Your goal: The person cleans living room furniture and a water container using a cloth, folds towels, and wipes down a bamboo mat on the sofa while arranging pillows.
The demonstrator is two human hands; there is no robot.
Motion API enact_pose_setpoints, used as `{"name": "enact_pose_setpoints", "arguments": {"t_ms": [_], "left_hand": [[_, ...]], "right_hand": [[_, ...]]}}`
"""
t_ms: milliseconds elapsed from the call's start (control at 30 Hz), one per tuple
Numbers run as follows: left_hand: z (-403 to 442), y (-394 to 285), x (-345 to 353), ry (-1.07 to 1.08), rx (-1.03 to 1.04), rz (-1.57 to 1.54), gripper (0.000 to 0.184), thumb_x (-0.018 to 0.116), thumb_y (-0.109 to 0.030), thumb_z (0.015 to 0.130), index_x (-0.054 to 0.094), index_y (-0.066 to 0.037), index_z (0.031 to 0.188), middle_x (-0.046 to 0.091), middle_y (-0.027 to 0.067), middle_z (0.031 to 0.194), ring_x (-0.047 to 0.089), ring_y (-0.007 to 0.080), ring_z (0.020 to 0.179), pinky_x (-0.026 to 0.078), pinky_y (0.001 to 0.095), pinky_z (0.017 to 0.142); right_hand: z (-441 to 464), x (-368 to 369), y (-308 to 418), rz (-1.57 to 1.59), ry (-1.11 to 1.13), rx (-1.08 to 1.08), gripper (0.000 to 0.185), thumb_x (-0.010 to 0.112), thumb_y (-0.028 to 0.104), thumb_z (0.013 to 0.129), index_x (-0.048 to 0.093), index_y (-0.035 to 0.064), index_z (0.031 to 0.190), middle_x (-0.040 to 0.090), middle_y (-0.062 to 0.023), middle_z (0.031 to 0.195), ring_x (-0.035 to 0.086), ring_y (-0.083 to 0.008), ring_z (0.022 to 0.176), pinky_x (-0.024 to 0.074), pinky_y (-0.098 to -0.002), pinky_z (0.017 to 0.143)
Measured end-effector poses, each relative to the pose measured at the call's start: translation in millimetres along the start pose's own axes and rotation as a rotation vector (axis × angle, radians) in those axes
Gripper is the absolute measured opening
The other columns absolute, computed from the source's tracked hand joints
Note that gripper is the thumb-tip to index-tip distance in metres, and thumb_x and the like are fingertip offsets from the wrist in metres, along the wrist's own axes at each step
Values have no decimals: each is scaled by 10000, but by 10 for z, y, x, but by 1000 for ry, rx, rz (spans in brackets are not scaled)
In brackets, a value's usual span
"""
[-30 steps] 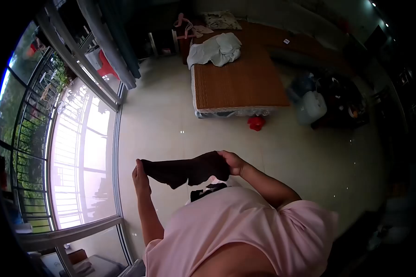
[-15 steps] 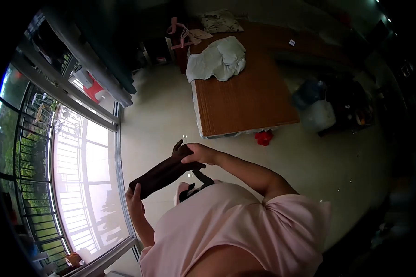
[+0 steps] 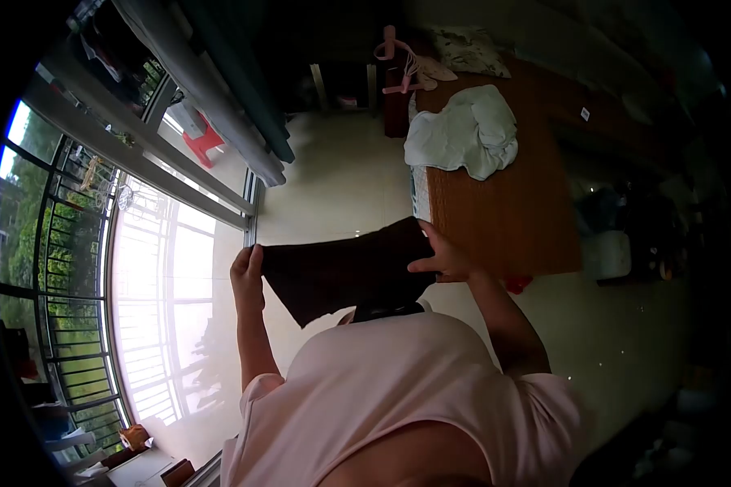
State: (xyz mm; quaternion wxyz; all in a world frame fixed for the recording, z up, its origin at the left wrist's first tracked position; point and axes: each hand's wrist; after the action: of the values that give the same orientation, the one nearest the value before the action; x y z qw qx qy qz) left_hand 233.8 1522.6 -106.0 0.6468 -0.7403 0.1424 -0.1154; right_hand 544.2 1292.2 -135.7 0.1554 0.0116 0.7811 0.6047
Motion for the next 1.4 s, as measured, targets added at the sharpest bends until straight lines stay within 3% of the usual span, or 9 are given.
{"name": "enact_pose_setpoints", "arguments": {"t_ms": [133, 300, 433, 533, 700, 833, 967, 1233, 1400], "left_hand": [[785, -441, 215, 287, 40, -303, 270, 562, -152, 928, 571, 44, 1113, 620, 34, 970, 568, 99, 854, 449, 221, 763], [1618, -892, 611, 312, 418, 167, 228, 614, 87, 795, 571, 8, 1005, 583, 42, 953, 554, 121, 905, 444, 274, 845], [2136, -1416, 1084, 139, 712, -1, 185, 583, 35, 827, 564, 8, 1010, 575, 108, 1096, 555, 208, 1048, 423, 291, 930], [2667, -1401, 1267, 206, 361, -441, 142, 555, -45, 885, 572, 29, 1006, 610, 113, 1011, 591, 201, 958, 446, 292, 891], [3887, -1126, 1334, 55, 341, 125, 128, 612, -86, 863, 607, 10, 947, 604, 36, 838, 562, 107, 807, 454, 235, 750], [5438, -1023, 1527, -40, -9, 561, 230, 672, -152, 829, 622, 14, 980, 599, 35, 833, 555, 123, 755, 454, 245, 657], [6729, -1591, 1918, -52, 289, 64, 329, 695, -241, 825, 607, -15, 1047, 601, 26, 876, 563, 127, 783, 458, 264, 666], [8563, -2527, 2356, 151, 592, 119, 401, 685, -358, 832, 598, -24, 1037, 594, 14, 850, 563, 114, 803, 457, 285, 716], [9458, -1284, 2583, 104, 178, 154, 238, 664, -293, 858, 617, -62, 893, 563, -26, 760, 520, 93, 712, 418, 265, 643]], "right_hand": [[277, -247, 351, -144, -68, 83, 913, 763, 128, 710, 191, 102, 1421, 565, -203, 1127, 556, -297, 1068, 430, -380, 915], [827, -922, 962, -525, -455, -253, 391, 671, 18, 769, 530, 49, 1133, 575, -143, 962, 587, -258, 900, 472, -348, 784], [1428, -1313, 1299, -516, -664, -454, 166, 647, -17, 781, 572, 23, 924, 548, -111, 907, 577, -225, 840, 465, -323, 711], [2024, -1601, 1428, -535, -739, -557, 152, 658, 25, 787, 574, 34, 913, 578, -89, 867, 587, -191, 751, 451, -302, 632], [3509, -2231, 990, -422, -416, -251, 203, 644, 249, 840, 620, 54, 892, 602, -84, 700, 578, -193, 596, 426, -305, 574], [5124, -2736, 865, -406, -388, -96, 365, 646, 342, 819, 630, 55, 1044, 660, -120, 891, 639, -223, 822, 472, -335, 730], [6293, -3324, 1692, -430, -590, -245, 413, 617, 396, 830, 619, 80, 1095, 622, -119, 1107, 581, -283, 1030, 459, -350, 847], [7901, -4109, 2397, -601, -731, -480, 238, 655, 229, 798, 661, 104, 1000, 658, -94, 995, 603, -289, 968, 470, -364, 834], [8862, -3965, 1286, -692, -697, -317, 223, 611, 129, 786, 666, 150, 1001, 628, -127, 1050, 583, -305, 1010, 476, -391, 855]]}}
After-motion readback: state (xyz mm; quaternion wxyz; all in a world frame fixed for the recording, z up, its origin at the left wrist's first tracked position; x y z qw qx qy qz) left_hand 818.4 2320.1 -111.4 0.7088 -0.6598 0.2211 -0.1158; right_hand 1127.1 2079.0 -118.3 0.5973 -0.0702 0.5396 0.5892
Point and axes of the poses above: each hand's wrist, its own z-axis towards the middle knuckle, its own x-axis out of the palm, y = z × x
